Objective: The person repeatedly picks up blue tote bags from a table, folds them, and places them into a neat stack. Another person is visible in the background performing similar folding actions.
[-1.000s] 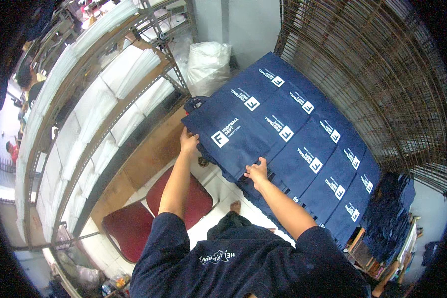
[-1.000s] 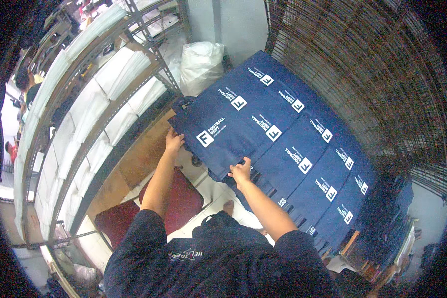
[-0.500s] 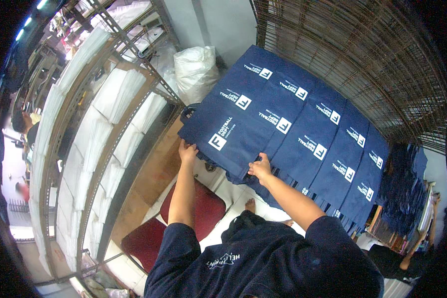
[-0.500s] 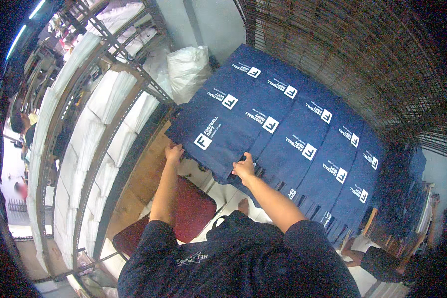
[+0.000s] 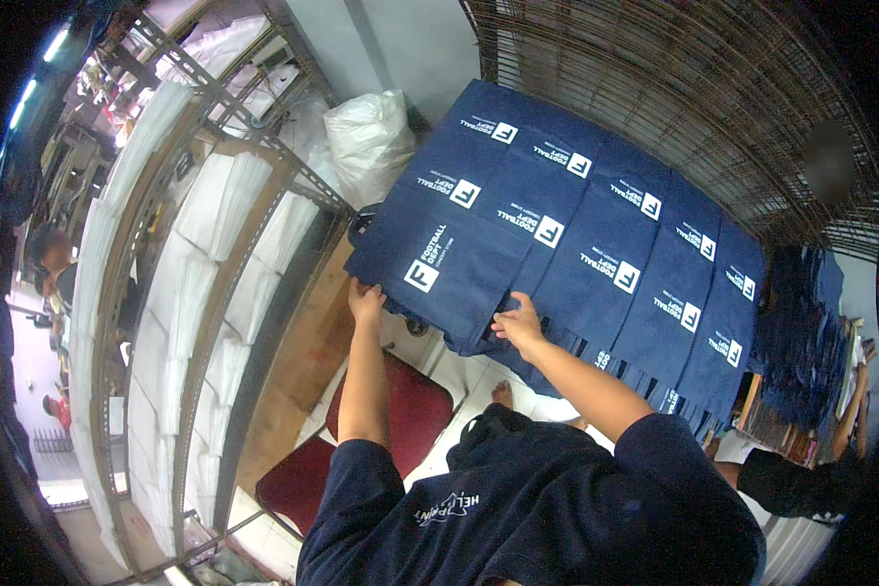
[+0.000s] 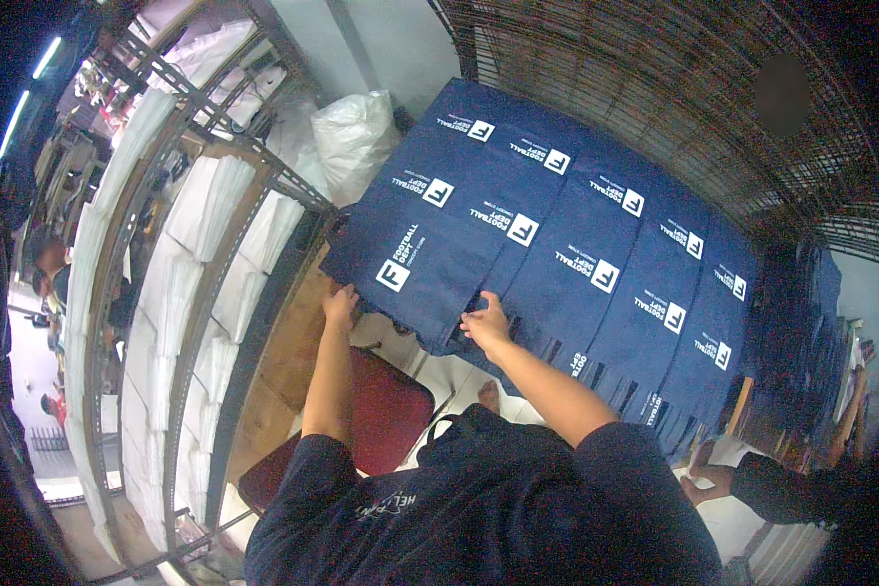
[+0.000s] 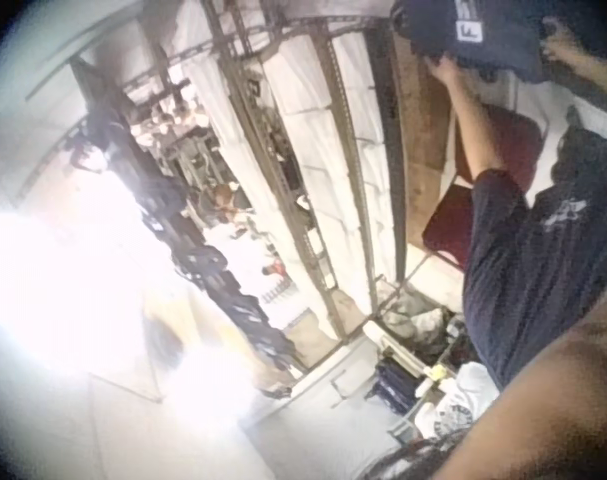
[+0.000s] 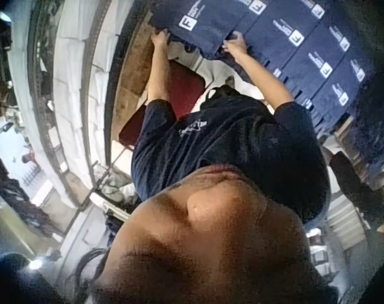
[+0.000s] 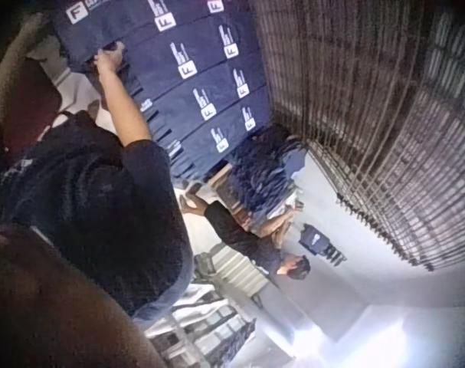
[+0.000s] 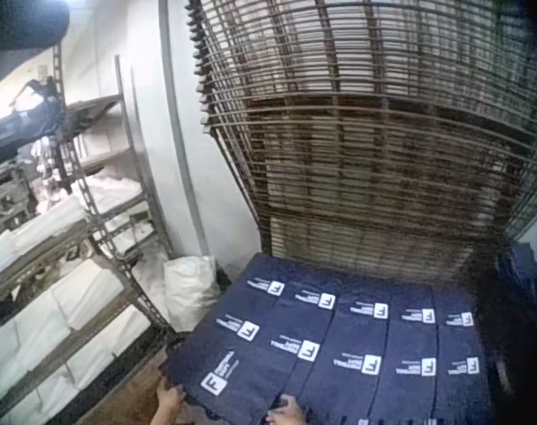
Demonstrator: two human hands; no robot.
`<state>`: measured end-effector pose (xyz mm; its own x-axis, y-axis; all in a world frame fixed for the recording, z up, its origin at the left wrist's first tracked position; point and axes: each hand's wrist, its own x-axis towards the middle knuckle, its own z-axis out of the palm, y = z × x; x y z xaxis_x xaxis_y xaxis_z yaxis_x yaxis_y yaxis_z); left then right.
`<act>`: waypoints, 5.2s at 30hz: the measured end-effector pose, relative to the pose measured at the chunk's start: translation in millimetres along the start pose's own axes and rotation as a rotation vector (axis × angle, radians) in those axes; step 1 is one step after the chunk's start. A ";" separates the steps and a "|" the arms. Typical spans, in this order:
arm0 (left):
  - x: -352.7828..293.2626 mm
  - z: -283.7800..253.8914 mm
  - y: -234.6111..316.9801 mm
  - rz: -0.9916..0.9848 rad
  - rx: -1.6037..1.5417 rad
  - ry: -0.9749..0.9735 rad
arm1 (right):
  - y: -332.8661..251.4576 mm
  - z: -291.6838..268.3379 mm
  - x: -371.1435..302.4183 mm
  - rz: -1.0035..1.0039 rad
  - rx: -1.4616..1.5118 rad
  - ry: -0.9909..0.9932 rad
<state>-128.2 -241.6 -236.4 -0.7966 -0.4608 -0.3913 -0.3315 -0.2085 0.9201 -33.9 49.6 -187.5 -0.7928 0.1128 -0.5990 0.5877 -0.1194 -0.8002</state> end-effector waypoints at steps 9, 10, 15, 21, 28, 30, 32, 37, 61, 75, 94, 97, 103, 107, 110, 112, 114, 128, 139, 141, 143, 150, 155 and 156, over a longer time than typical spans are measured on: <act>8.5 -21.4 -16.8 0.012 0.125 0.125 | 5.1 -110.5 -70.2 -0.182 0.094 0.178; 17.6 -43.9 -45.0 0.266 0.158 0.241 | 3.4 -123.6 -80.8 -0.182 0.094 0.214; -51.7 -103.7 -116.2 0.392 0.541 0.472 | 27.5 -201.6 -113.3 -0.153 -0.003 0.560; -180.8 -140.8 -212.7 0.145 1.129 0.098 | 35.3 -269.1 -176.6 -0.267 -0.647 1.286; -166.8 -95.5 -265.8 -0.632 0.644 -0.760 | 87.8 -378.2 -232.2 -0.792 -1.137 1.600; -156.1 -72.3 -257.4 -0.764 0.506 -0.777 | 97.0 -405.6 -252.1 -0.949 -1.208 1.617; -160.1 -57.8 -258.6 -0.569 0.541 -0.765 | 103.0 -429.6 -268.7 -1.007 -1.160 1.580; -243.1 -3.3 -212.8 -0.560 0.489 -0.586 | 104.1 -502.6 -301.3 -0.894 -0.805 1.557; -346.1 -3.4 -219.9 0.169 0.802 -0.537 | -19.1 -850.5 -303.8 -0.818 0.828 1.513; -430.2 129.4 -80.1 0.726 0.231 -0.523 | -137.3 -767.7 -431.0 -1.304 -0.452 1.920; -593.8 341.0 37.6 -0.740 -0.576 -1.579 | -101.7 -584.1 -401.4 -1.395 0.563 0.543; -544.3 327.5 62.6 -0.614 -0.554 -1.378 | -51.3 -549.6 -371.2 -1.295 0.635 0.463; -470.4 284.4 105.6 -0.231 -0.594 -1.324 | 75.7 -434.1 -336.9 -0.924 1.110 0.032; -423.1 262.9 103.3 -0.086 -0.510 -1.166 | 60.0 -393.3 -327.8 -0.592 0.786 0.017; -389.3 242.9 110.6 -0.010 -0.515 -1.112 | 36.5 -366.4 -308.8 -0.304 0.583 0.033; -360.5 226.0 110.5 0.037 -0.556 -1.056 | 26.7 -352.2 -292.5 -0.229 0.452 0.086; -321.4 210.9 99.2 0.022 -0.557 -0.933 | 26.2 -342.5 -264.8 -0.227 0.293 0.140; -161.4 58.0 -36.8 0.279 0.492 0.075 | 25.0 -250.5 -93.4 -0.306 -0.149 0.347; -132.4 50.9 -55.0 0.204 0.506 -0.056 | 26.5 -234.4 -95.9 -0.301 -0.334 0.509; -133.4 50.5 -54.3 0.252 0.539 -0.044 | 36.5 -241.8 -89.9 -0.300 -0.359 0.514; -140.6 48.9 -47.0 0.308 0.553 -0.030 | 40.4 -244.0 -89.4 -0.257 -0.422 0.613; -133.5 44.5 -53.6 0.317 0.510 -0.053 | 35.2 -238.8 -96.2 -0.189 -0.540 0.681; -137.4 47.7 -46.6 0.293 0.477 -0.060 | 44.5 -249.6 -91.6 -0.147 -0.581 0.682; -136.9 47.9 -47.6 0.305 0.486 -0.055 | 45.8 -252.2 -90.0 -0.134 -0.568 0.665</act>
<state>-27.5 -127.3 -226.0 -0.9133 -0.3897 -0.1181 -0.2664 0.3528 0.8970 105.2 282.8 -177.4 -0.7066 0.6619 -0.2502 0.6283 0.4242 -0.6522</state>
